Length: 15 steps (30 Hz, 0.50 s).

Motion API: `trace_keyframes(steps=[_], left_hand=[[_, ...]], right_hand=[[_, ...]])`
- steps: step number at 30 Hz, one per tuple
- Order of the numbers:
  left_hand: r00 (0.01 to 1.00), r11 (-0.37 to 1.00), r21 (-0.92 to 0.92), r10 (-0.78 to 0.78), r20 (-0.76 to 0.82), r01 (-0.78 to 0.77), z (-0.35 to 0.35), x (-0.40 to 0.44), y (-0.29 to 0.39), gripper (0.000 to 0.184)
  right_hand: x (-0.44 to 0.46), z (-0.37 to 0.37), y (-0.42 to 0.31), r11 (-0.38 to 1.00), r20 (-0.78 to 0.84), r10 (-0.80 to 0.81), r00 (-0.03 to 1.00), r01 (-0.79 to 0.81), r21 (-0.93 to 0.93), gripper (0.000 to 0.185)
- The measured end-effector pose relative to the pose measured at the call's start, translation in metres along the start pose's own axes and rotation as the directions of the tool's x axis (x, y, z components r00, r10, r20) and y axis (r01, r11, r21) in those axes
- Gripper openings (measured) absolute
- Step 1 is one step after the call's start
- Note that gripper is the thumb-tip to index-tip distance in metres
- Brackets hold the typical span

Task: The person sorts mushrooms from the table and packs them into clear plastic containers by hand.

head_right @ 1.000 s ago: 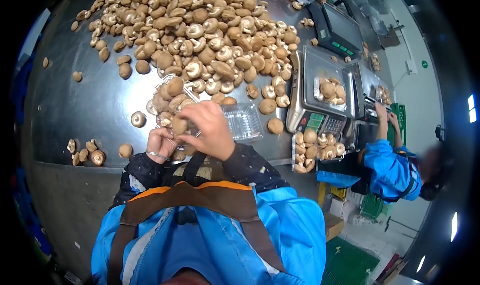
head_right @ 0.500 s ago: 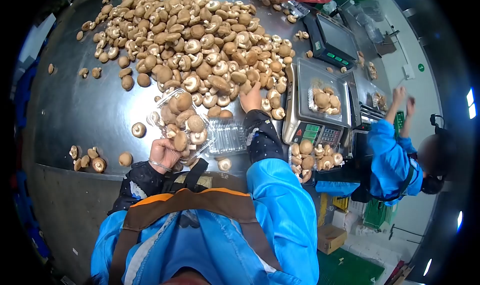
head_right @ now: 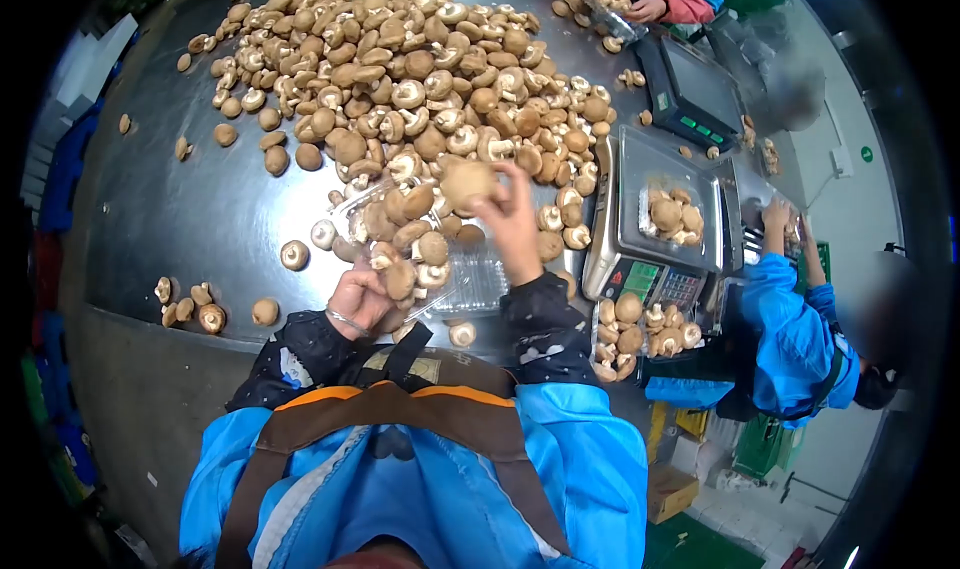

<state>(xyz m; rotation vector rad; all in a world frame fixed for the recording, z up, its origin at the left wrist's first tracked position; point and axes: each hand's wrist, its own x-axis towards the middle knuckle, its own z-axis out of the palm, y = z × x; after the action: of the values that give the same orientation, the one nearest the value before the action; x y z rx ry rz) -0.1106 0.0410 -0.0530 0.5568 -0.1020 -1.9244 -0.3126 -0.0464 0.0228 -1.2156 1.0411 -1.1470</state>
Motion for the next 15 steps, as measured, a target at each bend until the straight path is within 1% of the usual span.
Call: trace_keyframes(steps=[1, 2, 3, 4, 5, 6, 7, 8, 9, 10, 11, 12, 13, 14, 15], left_hand=[[0.998, 0.998, -0.025, -0.051, 0.023, 0.052, -0.007, 0.004, -0.004, 0.076], [0.995, 0.994, -0.031, -0.104, 0.014, 0.104, -0.005, 0.005, -0.005, 0.072], [0.987, 0.987, -0.035, -0.159, 0.011, 0.159, -0.001, 0.007, -0.005, 0.069], [0.976, 0.975, -0.034, -0.219, 0.012, 0.220, 0.005, 0.009, -0.006, 0.065], [0.973, 0.973, -0.038, -0.229, -0.013, 0.229, 0.013, 0.010, -0.007, 0.057], [0.984, 0.985, 0.005, -0.175, 0.021, 0.175, 0.009, 0.015, -0.011, 0.060], [0.987, 0.988, 0.018, -0.155, 0.045, 0.154, 0.010, 0.017, -0.013, 0.060], [0.987, 0.990, 0.028, -0.142, 0.071, 0.140, 0.012, 0.018, -0.015, 0.059], [0.979, 0.981, 0.014, -0.194, 0.068, 0.194, 0.014, 0.018, -0.014, 0.059], [0.969, 0.971, 0.002, -0.239, 0.066, 0.240, 0.022, 0.019, -0.012, 0.059], [0.970, 0.970, 0.017, -0.242, 0.034, 0.241, 0.037, 0.017, -0.011, 0.054], [0.964, 0.965, -0.025, -0.260, 0.048, 0.262, 0.030, 0.023, -0.012, 0.051], [0.956, 0.958, -0.017, -0.284, 0.071, 0.286, 0.038, 0.025, -0.013, 0.050], [0.948, 0.951, -0.014, -0.305, 0.085, 0.308, 0.047, 0.025, -0.013, 0.049], [0.941, 0.943, 0.004, -0.331, 0.075, 0.332, 0.057, 0.025, -0.013, 0.049]], right_hand=[[-0.005, 0.009, 0.001, 0.995, 0.159, 0.000, 0.987, 0.017, -0.103, 0.051], [-0.004, 0.025, 0.010, 0.857, 0.248, -0.276, 0.929, 0.354, -0.375, 0.044], [-0.007, 0.028, 0.006, 0.599, 0.396, -0.255, 0.882, 0.465, -0.652, 0.032], [-0.013, 0.033, 0.002, 0.498, 0.407, -0.319, 0.856, 0.517, -0.697, 0.026], [-0.020, 0.031, 0.002, 0.556, 0.344, -0.334, 0.877, 0.478, -0.680, 0.024], [-0.024, 0.024, 0.002, 0.606, 0.276, -0.349, 0.896, 0.440, -0.663, 0.022], [-0.029, 0.012, 0.002, 0.632, 0.237, -0.382, 0.893, 0.440, -0.638, 0.023], [-0.035, -0.004, 0.002, 0.791, 0.097, -0.329, 0.940, 0.330, -0.515, 0.023], [-0.043, -0.019, 0.001, 0.908, -0.035, -0.255, 0.966, 0.228, -0.350, 0.023], [-0.048, -0.033, -0.002, 0.977, -0.144, -0.173, 0.974, 0.151, -0.153, 0.024], [-0.054, -0.049, -0.010, 0.981, -0.253, -0.185, 0.950, 0.161, -0.110, 0.023], [-0.062, -0.069, -0.017, 0.999, -0.366, -0.042, 0.930, 0.036, -0.023, 0.024], [-0.067, -0.085, -0.024, 0.996, -0.502, -0.089, 0.860, 0.072, -0.052, 0.024], [-0.074, -0.116, -0.017, 0.998, -0.539, -0.055, 0.841, 0.064, -0.002, 0.025], [-0.079, -0.134, -0.026, 0.999, -0.611, -0.005, 0.792, 0.026, 0.025, 0.026]])
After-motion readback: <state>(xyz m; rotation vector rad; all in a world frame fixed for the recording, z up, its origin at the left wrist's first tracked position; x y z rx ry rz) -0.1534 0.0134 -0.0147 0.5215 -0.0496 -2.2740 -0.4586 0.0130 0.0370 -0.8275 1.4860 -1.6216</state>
